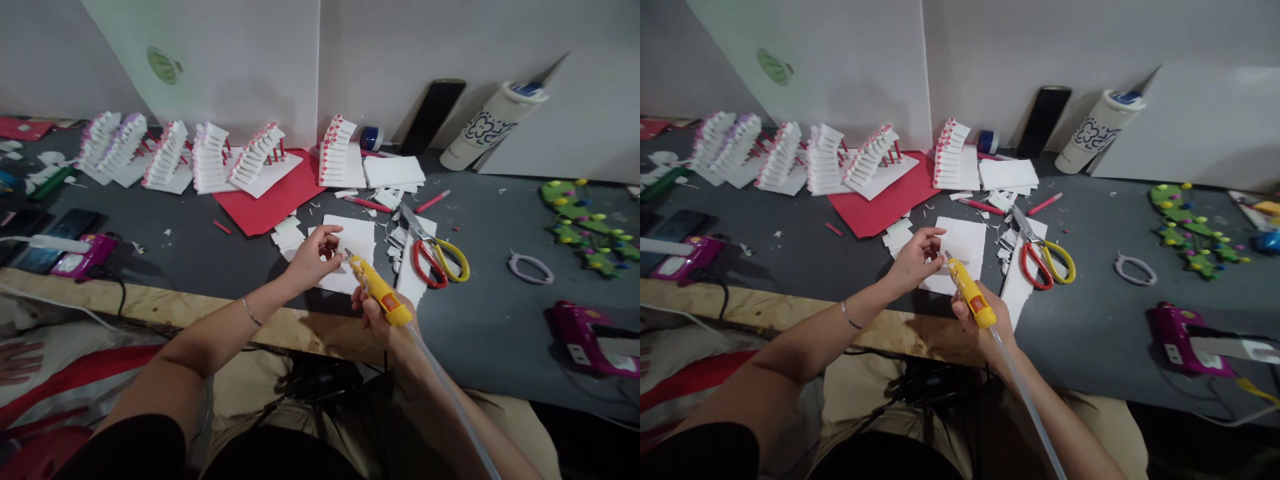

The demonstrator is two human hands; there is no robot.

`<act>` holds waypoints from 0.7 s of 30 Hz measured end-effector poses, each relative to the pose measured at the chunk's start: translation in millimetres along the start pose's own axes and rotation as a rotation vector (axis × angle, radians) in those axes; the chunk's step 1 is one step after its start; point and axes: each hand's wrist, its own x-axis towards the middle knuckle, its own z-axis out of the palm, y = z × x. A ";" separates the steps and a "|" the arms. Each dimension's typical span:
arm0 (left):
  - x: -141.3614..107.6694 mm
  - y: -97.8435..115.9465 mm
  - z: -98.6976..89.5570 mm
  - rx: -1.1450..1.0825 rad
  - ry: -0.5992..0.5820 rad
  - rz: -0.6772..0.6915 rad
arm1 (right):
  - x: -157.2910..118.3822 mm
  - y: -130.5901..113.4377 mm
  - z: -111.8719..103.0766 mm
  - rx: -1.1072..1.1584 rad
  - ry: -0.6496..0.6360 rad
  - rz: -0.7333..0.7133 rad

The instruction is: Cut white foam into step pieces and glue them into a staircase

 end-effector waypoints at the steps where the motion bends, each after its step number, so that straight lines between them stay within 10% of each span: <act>1: -0.1 0.0 -0.2 0.002 -0.007 0.000 | 0.1 -0.2 -0.2 -0.009 -0.002 -0.001; 21: -0.2 -4.3 0.3 -0.006 -0.040 0.022 | 2.2 -0.8 2.0 -0.055 0.007 0.026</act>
